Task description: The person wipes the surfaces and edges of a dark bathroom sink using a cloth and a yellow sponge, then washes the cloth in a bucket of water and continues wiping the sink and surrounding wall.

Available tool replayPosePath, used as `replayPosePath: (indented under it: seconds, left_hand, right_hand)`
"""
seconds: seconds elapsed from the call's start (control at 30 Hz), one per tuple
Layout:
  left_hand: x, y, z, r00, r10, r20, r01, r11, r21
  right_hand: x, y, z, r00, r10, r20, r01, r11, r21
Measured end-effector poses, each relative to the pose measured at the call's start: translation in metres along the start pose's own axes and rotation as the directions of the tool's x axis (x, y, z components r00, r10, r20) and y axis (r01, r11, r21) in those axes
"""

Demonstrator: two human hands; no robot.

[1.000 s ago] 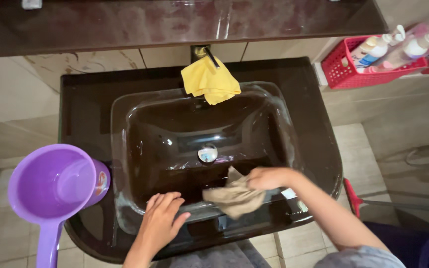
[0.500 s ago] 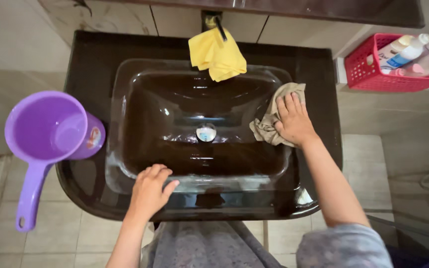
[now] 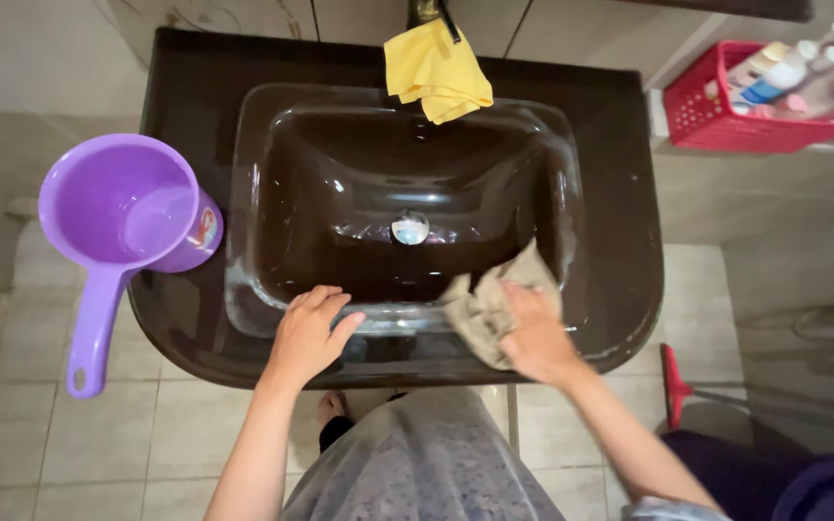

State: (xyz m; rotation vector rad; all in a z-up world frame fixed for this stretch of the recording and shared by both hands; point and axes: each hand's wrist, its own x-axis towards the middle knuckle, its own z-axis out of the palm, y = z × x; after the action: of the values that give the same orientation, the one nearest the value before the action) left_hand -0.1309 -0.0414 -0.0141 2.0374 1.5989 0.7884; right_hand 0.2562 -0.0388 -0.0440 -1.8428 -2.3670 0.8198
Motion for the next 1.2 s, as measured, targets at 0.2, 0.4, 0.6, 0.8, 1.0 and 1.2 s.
replayPosePath:
  seconds: [0.2, 0.4, 0.6, 0.8, 1.0, 1.2]
  left_hand:
    - [-0.008, -0.013, -0.003, 0.997, 0.073, -0.007, -0.073, 0.987, -0.142]
    - [-0.008, -0.031, -0.009, 0.995, 0.089, 0.036, -0.071, 0.935, -0.348]
    - [-0.008, -0.034, -0.008, 0.994, 0.089, 0.062, -0.062, 0.936, -0.346]
    - [-0.003, -0.027, 0.007, 0.992, 0.116, 0.043, -0.103, 0.967, -0.233]
    - [0.015, 0.006, 0.045, 0.993, 0.107, 0.049, -0.099, 0.985, -0.14]
    - [0.021, 0.036, 0.06, 0.999, 0.032, -0.011, -0.031, 0.998, 0.057]
  right_hand:
    - [0.006, -0.103, 0.044, 0.949, -0.257, -0.184, 0.219, 0.954, -0.204]
    - [0.003, -0.183, 0.078, 0.937, -0.248, -0.245, 0.24, 0.969, -0.063]
    - [-0.037, -0.17, 0.094, 0.846, -0.505, -0.172, 0.503, 0.862, -0.062]
    - [-0.052, -0.027, 0.068, 0.97, -0.109, -0.218, 0.236, 0.644, 0.727]
    - [-0.044, 0.022, -0.065, 0.937, 0.338, -0.092, 0.225, -0.379, 0.898]
    - [0.096, 0.035, -0.156, 0.816, 0.29, -0.501, 0.29, 0.544, 0.787]
